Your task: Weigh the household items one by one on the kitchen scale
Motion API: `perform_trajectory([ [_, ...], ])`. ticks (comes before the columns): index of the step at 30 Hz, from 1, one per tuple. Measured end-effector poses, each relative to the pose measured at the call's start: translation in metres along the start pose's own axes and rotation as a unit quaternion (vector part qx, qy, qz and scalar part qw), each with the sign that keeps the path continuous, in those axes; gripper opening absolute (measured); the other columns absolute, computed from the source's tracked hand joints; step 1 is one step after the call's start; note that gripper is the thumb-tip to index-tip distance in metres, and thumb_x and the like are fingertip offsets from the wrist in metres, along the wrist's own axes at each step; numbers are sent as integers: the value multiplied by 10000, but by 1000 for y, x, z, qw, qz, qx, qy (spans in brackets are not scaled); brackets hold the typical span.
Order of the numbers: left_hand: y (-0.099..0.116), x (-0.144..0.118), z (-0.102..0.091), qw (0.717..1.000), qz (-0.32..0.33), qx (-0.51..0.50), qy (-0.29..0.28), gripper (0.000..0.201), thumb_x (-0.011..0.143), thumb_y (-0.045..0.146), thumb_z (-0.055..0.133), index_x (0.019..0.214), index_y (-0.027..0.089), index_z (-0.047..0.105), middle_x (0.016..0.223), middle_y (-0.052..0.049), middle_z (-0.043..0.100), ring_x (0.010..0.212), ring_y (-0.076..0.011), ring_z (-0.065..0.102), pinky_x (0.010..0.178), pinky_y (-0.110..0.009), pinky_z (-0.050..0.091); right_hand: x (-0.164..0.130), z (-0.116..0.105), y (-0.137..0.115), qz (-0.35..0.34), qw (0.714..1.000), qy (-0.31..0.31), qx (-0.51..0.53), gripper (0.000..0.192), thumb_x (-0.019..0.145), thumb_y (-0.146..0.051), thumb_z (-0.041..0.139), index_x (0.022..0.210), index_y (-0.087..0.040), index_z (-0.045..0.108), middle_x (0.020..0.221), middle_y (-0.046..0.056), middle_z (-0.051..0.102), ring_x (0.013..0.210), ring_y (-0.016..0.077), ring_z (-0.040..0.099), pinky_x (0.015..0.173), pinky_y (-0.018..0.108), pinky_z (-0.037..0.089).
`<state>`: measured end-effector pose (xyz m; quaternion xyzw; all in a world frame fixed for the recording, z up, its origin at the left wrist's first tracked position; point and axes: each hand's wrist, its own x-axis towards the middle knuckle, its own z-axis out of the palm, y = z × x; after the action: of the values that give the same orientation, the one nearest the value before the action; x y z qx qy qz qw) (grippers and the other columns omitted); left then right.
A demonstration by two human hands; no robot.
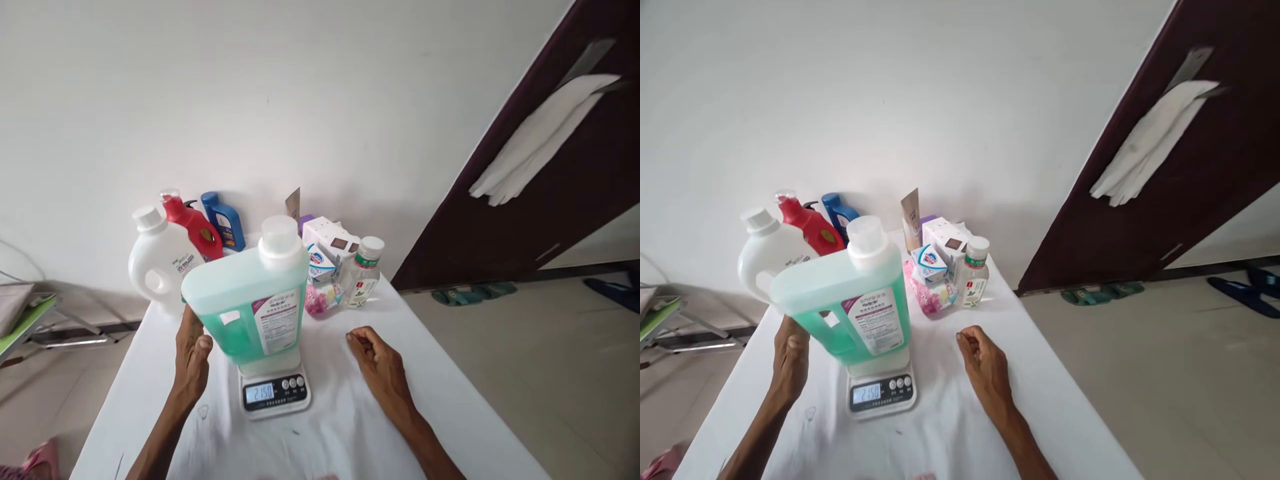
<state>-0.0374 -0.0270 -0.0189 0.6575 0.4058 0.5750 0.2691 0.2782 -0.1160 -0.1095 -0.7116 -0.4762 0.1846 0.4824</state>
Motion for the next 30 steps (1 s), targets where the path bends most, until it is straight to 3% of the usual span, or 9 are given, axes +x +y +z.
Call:
perform_trajectory([
  [2, 6, 4, 3, 1000, -9, 7, -21, 670, 824, 868, 591, 815, 213, 730, 819, -103, 697, 774, -280, 668, 656, -367, 542, -4, -1, -13, -1, 999, -27, 19, 438, 977, -646, 535, 847, -246, 659, 756, 36, 715, 632, 222, 647, 569, 324, 501],
  [4, 5, 7, 5, 999, -35, -4, -38, 671, 783, 871, 628, 669, 211, 680, 687, -87, 656, 649, -255, 621, 565, -351, 501, -7, 2, -31, -16, 996, -69, 46, 423, 996, -641, 538, 980, -254, 708, 958, 71, 772, 830, 260, 728, 620, 328, 552],
  [7, 0, 10, 11, 994, -84, -60, -28, 674, 722, 846, 698, 534, 213, 563, 560, -59, 565, 539, -219, 538, 488, -338, 436, -9, 16, -55, -65, 986, -112, 105, 471, 1012, -624, 561, 1333, -293, 654, 1333, 94, 721, 1134, 287, 724, 865, 393, 626],
  [9, -1, 12, 18, 989, -107, -104, 5, 648, 696, 765, 768, 496, 212, 495, 497, -22, 483, 477, -177, 466, 452, -315, 388, -8, 29, -63, -107, 977, -121, 137, 496, 1040, -593, 525, 1433, -296, 586, 1407, 99, 679, 1226, 289, 692, 1006, 436, 606],
  [12, 4, 16, 31, 974, -146, -151, 89, 578, 605, 506, 893, 472, 199, 421, 445, 45, 365, 418, -99, 344, 413, -251, 306, -6, 45, -60, -152, 971, -107, 152, 413, 1087, -503, 469, 1427, -289, 565, 1383, 107, 667, 1235, 275, 679, 1047, 433, 599],
  [14, 12, 20, 37, 959, -178, -170, 143, 541, 548, 347, 901, 471, 190, 389, 436, 75, 329, 406, -70, 306, 402, -219, 281, -5, 49, -54, -175, 969, -97, 143, 383, 1096, -442, 480, 1442, -294, 553, 1372, 107, 664, 1249, 269, 672, 1074, 427, 591],
  [17, 26, 29, 41, 948, -203, -166, 178, 518, 548, 282, 865, 487, 192, 359, 435, 90, 319, 392, -59, 304, 386, -202, 273, -5, 50, -46, -211, 963, -119, 120, 443, 1087, -384, 528, 1522, -303, 512, 1408, 107, 654, 1323, 276, 642, 1144, 443, 560],
  [24, 46, 73, 45, 949, -125, -171, 234, 518, 660, 319, 819, 519, 201, 335, 471, 86, 321, 414, -51, 306, 386, -193, 250, 13, 65, -65, -228, 951, -171, 119, 726, 1084, -415, 548, 1726, -302, 228, 1720, 134, 393, 1600, 310, 374, 1310, 553, 369],
  [30, 30, 135, 81, 934, -62, -217, 278, 577, 605, 433, 913, 582, 222, 376, 483, 106, 346, 420, -44, 293, 380, -204, 235, 57, 83, -107, -174, 945, -242, 134, 855, 1066, -555, 547, 1749, -280, 113, 1822, 110, 110, 1686, 318, 100, 1358, 611, 188],
])
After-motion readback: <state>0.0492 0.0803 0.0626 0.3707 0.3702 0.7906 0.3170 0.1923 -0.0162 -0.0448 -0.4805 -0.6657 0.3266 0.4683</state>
